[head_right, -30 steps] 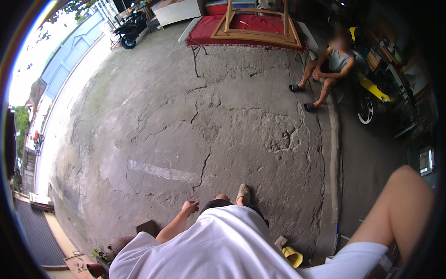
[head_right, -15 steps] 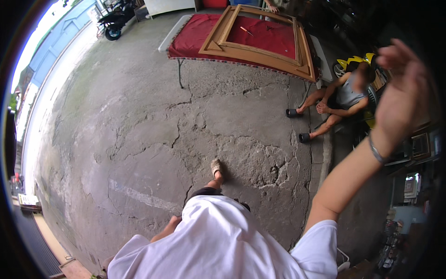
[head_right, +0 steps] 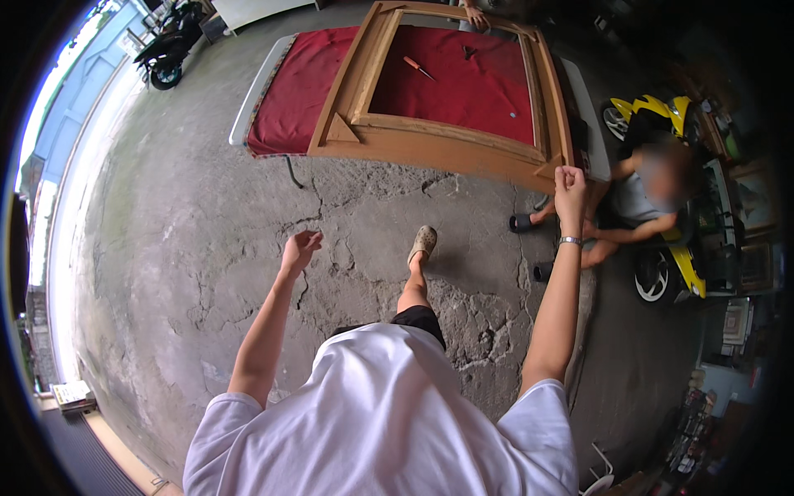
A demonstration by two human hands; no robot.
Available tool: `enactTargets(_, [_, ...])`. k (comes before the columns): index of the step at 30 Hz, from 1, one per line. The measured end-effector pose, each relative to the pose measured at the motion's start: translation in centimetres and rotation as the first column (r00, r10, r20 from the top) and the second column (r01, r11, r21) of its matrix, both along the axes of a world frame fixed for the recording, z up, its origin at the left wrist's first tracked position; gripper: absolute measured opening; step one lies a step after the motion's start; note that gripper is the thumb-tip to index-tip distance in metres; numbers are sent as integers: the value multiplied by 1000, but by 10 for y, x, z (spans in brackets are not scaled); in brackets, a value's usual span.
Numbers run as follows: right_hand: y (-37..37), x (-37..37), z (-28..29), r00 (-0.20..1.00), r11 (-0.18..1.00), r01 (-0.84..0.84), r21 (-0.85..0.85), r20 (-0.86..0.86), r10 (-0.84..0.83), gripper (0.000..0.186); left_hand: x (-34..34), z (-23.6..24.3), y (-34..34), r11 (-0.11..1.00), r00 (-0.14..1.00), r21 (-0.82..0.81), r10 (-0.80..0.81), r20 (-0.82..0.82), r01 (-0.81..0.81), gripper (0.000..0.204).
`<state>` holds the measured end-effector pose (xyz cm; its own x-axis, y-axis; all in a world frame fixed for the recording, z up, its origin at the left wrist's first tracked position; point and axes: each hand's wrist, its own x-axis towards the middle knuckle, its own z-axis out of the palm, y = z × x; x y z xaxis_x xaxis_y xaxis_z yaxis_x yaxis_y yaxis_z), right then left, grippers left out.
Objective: The person applies a clear liquid finish to a flat wooden board using a small brush, repeatedly dipping the brush into a plastic bottle and spreading the liquid in linear strokes across the surface. The person briefly moves a wooden frame and returns to the board to continue applying the finish.
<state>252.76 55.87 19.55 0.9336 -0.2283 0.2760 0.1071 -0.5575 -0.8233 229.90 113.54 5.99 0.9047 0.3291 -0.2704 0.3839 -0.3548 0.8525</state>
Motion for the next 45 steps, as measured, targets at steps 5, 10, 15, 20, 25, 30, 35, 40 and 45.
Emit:
enactTargets(5, [-39, 172, -107, 977, 936, 31, -350, -186, -102, 60, 162, 29, -78, 992, 993, 84, -103, 54, 98, 31])
enactTargets(10, [-22, 267, -177, 912, 731, 20, -682, -287, -292, 85, 316, 48, -147, 845, 898, 422, -419, 136, 330, 32])
enactTargets(15, [-20, 287, -184, 797, 743, -107, -661, -504, -333, 78, 413, 23, -195, 746, 845, 577, -507, 171, 331, 55])
enactTargets(20, [-37, 296, -190, 848, 829, -12, -559, -445, -289, 76, 447, 10, -202, 548, 698, 513, -700, -152, 661, 72])
enactTargets(25, [-74, 302, -152, 842, 888, -46, -457, -497, -212, 67, 448, 26, -203, 531, 678, 532, -727, -114, 659, 63])
enactTargets(30, [-83, 305, -62, 792, 855, 95, 509, -559, 246, 26, 442, 47, -191, 566, 724, 589, -688, -48, 577, 58])
enactTargets(35, [-38, 302, 1, 825, 632, 23, 774, -372, 425, 30, 436, 64, -177, 631, 751, 601, -656, 75, 491, 49])
enactTargets(40, [13, 292, 57, 876, 664, -97, 742, -253, 410, 30, 425, 80, -157, 643, 753, 640, -641, 147, 422, 50])
enactTargets(45, [76, 247, 145, 901, 685, -204, 699, -139, 410, 28, 389, 98, -122, 700, 745, 591, -624, 235, 400, 50])
